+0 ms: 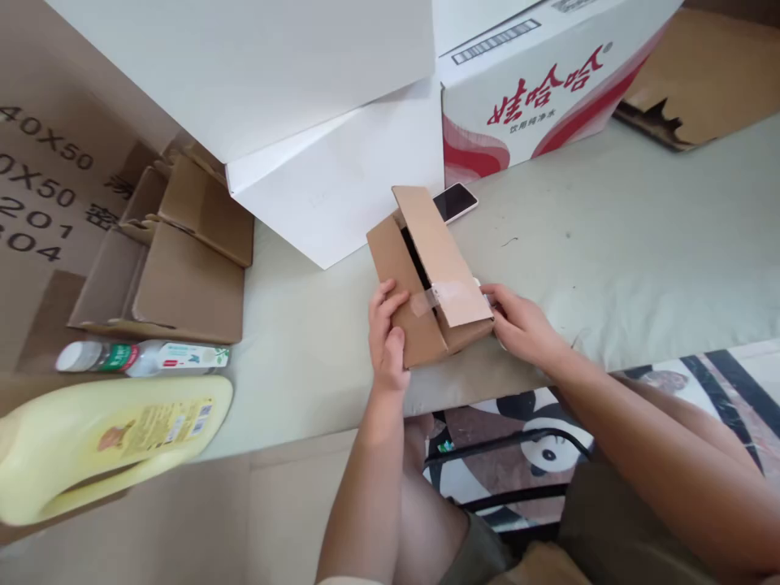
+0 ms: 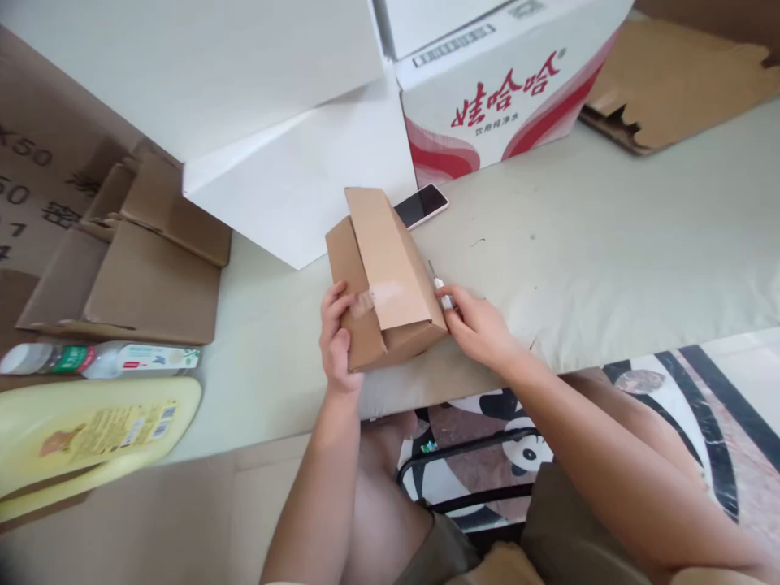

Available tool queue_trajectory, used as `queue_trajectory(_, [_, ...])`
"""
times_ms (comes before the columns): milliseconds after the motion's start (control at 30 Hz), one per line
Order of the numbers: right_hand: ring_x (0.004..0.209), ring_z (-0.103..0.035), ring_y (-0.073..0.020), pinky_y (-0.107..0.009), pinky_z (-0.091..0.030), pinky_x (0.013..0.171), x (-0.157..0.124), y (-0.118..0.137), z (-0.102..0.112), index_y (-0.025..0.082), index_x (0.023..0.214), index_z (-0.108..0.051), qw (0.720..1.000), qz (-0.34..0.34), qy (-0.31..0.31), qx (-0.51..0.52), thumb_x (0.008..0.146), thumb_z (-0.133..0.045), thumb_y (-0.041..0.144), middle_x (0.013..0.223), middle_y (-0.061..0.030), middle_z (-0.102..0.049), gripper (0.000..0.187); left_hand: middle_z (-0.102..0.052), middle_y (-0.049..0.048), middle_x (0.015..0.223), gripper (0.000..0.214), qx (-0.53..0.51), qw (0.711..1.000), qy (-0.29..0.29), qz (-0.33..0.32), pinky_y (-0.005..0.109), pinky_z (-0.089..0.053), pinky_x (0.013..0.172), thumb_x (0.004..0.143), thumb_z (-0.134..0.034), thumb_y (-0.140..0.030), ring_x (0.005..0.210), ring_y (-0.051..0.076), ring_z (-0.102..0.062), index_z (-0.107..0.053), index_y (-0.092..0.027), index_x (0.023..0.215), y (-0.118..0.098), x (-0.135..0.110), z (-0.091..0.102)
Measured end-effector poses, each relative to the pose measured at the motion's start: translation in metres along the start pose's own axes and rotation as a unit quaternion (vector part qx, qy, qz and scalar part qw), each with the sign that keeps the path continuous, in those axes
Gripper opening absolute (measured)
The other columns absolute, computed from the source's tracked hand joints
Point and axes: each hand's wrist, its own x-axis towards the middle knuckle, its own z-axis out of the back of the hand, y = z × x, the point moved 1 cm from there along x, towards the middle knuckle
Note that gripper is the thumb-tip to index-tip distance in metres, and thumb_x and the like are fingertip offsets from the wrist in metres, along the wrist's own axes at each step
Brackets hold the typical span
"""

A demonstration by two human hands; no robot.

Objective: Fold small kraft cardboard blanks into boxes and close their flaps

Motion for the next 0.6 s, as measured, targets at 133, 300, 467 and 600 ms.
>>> queue_trajectory(133, [0.067,-0.06,-0.0238,-0.035,-0.041,0.065,0.001,0.001,-0.001,0.021,0.121,-0.06,1.0,0.008,-0.005,-0.012,0.09,-0.041,0.03,0.07,-0.0019,-0.061,0.038,-0.058,0.0074,0.143,0.043,-0.049,0.998,-0.035,0.026,0.047,-0.036,0.117,0.094,-0.049,-0.056,0.14,0.032,-0.048,-0.07,-0.028,0.119,0.01,0.002,0.007])
queue_trajectory(300, [0.062,-0.058,-0.0215,-0.034,-0.04,0.062,0.0,0.0,-0.002,0.02,0.122,-0.059,1.0,0.014,0.001,-0.008,0.089,-0.044,0.028,0.068,-0.0007,-0.059,0.038,-0.062,0.0066,0.139,0.045,-0.126,0.981,-0.093,0.114,0.046,-0.039,0.116,0.082,-0.059,-0.06,0.14,0.034,-0.049,-0.074,-0.027,0.109,0.021,0.006,0.02])
queue_trajectory(467, [0.078,-0.064,-0.0249,-0.04,-0.05,0.075,-0.002,-0.008,-0.001,0.019,0.131,-0.061,0.997,0.046,-0.043,-0.046,0.089,-0.046,0.024,0.094,-0.01,-0.065,0.045,-0.074,0.0027,0.111,0.034,-0.192,0.938,-0.183,0.224,0.036,-0.054,0.095,0.072,-0.07,-0.048,0.114,0.027,-0.067,-0.075,-0.028,0.099,0.027,0.009,0.032])
queue_trajectory(600, [0.088,-0.066,-0.0293,-0.046,-0.055,0.078,-0.003,-0.018,-0.002,0.017,0.121,-0.069,0.992,0.032,-0.076,-0.095,0.09,-0.05,0.027,0.124,-0.019,-0.058,0.038,-0.075,0.0036,0.096,0.038,-0.222,0.898,-0.237,0.298,0.033,-0.056,0.077,0.074,-0.067,-0.053,0.098,0.025,-0.071,-0.074,-0.024,0.098,0.029,0.01,0.035])
